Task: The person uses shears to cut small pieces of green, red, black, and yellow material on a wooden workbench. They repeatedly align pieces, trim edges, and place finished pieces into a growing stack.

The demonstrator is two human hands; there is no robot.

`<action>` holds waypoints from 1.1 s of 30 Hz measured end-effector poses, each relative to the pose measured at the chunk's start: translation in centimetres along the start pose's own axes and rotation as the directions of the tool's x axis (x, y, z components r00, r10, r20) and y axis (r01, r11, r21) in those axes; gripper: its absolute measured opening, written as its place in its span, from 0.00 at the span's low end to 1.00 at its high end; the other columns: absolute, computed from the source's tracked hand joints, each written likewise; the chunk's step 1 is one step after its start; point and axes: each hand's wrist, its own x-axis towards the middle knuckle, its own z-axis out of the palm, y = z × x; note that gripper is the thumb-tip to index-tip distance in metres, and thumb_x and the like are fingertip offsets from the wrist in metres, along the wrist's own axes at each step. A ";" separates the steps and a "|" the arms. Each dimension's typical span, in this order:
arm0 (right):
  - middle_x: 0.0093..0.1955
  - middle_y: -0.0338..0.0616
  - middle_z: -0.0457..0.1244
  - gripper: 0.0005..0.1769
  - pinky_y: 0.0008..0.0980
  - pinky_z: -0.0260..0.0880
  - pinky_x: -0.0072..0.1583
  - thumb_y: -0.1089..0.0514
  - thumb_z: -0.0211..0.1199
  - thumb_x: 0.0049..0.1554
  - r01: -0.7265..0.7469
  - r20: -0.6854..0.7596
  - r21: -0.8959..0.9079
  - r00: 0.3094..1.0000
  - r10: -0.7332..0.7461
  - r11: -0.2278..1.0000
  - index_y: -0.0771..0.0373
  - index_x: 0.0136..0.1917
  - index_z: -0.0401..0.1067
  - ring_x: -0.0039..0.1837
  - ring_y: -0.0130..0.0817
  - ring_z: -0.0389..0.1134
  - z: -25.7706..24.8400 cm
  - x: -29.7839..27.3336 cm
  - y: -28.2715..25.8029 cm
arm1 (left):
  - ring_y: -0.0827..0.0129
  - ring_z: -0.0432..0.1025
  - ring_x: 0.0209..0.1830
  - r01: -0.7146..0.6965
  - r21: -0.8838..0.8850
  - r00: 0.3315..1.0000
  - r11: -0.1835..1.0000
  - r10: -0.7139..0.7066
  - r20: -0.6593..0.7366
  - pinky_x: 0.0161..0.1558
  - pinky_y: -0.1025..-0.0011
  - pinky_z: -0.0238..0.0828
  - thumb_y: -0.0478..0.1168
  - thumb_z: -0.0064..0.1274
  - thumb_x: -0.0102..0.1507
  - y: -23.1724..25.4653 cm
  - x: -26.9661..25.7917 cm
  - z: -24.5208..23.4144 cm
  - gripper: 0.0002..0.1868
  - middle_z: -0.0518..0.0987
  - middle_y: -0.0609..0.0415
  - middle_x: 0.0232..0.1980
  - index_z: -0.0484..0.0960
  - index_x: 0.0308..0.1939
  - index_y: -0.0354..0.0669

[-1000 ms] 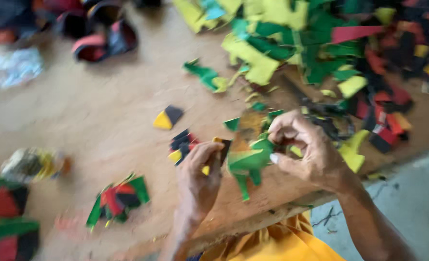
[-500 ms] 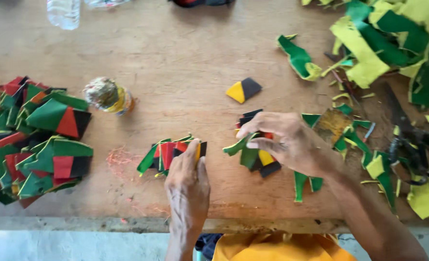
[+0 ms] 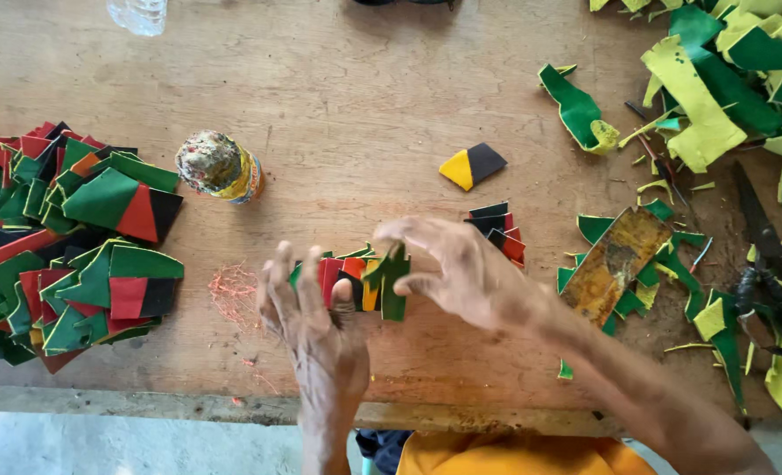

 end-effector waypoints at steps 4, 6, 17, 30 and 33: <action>0.64 0.54 0.61 0.28 0.40 0.73 0.65 0.64 0.71 0.49 -0.110 -0.119 -0.229 0.989 0.084 0.967 0.62 0.62 0.66 0.65 0.48 0.67 1.4 -2.3 -0.9 | 0.40 0.48 0.81 0.095 -0.019 0.990 0.995 -0.093 0.105 0.76 0.42 0.36 0.54 0.40 0.73 -1.4 0.0 0.3 0.32 0.59 0.36 0.78 0.64 0.75 0.37; 0.66 0.54 0.59 0.26 0.38 0.73 0.64 0.67 0.69 0.51 -0.195 -0.044 -0.172 0.981 0.191 0.965 0.62 0.63 0.67 0.63 0.46 0.68 2.8 -3.4 -0.9 | 0.42 0.49 0.80 0.121 -0.013 0.982 0.993 -0.118 0.144 0.75 0.42 0.36 0.57 0.39 0.72 -1.6 0.0 0.7 0.34 0.61 0.37 0.77 0.64 0.74 0.37; 0.69 0.59 0.59 0.30 0.46 0.64 0.69 0.77 0.61 0.41 0.004 0.001 -0.267 1.000 -0.003 0.964 0.69 0.59 0.71 0.71 0.57 0.60 4.3 -4.4 -2.0 | 0.38 0.51 0.80 0.026 0.080 0.998 0.996 -0.030 0.054 0.75 0.39 0.36 0.56 0.39 0.72 -0.9 -0.1 0.3 0.35 0.61 0.33 0.78 0.63 0.75 0.35; 0.71 0.58 0.55 0.42 0.52 0.59 0.69 0.57 0.75 0.44 -0.551 -0.397 -0.523 0.833 0.386 0.650 0.63 0.69 0.64 0.72 0.58 0.54 -7.7 -13.2 -0.1 | 0.48 0.67 0.57 -0.178 -0.428 0.874 0.886 0.343 0.345 0.57 0.55 0.66 0.33 0.67 0.53 7.8 -2.0 4.2 0.30 0.75 0.43 0.56 0.76 0.59 0.37; 0.75 0.57 0.51 0.58 0.54 0.54 0.72 0.51 0.81 0.38 -0.584 -0.422 -0.497 0.809 0.410 0.642 0.62 0.75 0.54 0.74 0.59 0.50 -8.6 -14.3 1.6 | 0.45 0.65 0.58 -0.172 -0.396 0.871 0.902 0.327 0.367 0.57 0.53 0.65 0.31 0.66 0.49 8.6 -2.1 5.2 0.36 0.71 0.39 0.59 0.74 0.62 0.36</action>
